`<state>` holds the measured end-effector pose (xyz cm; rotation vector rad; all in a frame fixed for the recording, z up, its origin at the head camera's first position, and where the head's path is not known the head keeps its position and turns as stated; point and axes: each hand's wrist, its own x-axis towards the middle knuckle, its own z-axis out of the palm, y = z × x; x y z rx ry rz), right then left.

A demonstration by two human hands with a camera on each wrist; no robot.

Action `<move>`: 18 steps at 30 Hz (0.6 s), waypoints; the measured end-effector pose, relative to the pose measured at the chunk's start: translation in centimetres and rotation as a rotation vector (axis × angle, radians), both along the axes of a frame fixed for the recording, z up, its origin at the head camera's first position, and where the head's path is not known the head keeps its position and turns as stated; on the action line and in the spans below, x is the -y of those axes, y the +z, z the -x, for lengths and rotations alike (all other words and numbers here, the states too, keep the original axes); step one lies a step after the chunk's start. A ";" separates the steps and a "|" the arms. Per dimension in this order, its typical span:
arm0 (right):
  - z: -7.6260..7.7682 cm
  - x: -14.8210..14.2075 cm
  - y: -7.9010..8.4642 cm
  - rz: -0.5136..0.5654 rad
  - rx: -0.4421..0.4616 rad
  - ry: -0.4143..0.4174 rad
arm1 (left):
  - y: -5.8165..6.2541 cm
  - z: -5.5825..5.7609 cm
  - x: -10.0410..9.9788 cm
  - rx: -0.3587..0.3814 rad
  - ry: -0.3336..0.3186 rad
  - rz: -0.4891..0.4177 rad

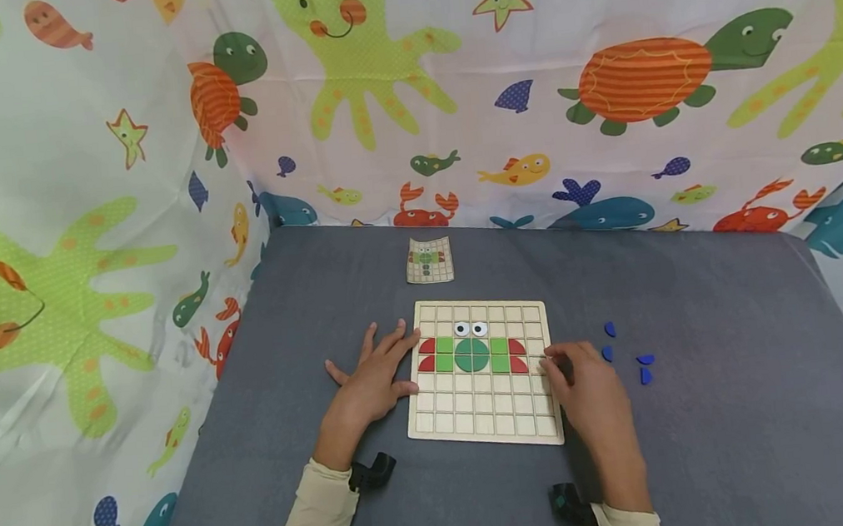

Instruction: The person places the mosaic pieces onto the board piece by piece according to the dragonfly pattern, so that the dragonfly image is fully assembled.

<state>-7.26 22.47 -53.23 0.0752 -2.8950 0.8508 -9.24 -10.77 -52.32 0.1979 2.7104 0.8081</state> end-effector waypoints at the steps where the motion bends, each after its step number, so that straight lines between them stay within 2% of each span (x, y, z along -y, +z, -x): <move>1: 0.0 -0.3 0.0 -0.005 0.004 -0.010 | 0.0 0.0 0.0 -0.001 0.000 -0.001; 7: -0.2 -2.1 0.2 -0.036 -0.011 -0.074 | 0.1 0.0 0.1 0.001 -0.002 0.005; 18: 0.3 -5.8 -0.5 -0.093 -0.051 -0.149 | 0.3 0.0 0.0 0.010 -0.006 0.002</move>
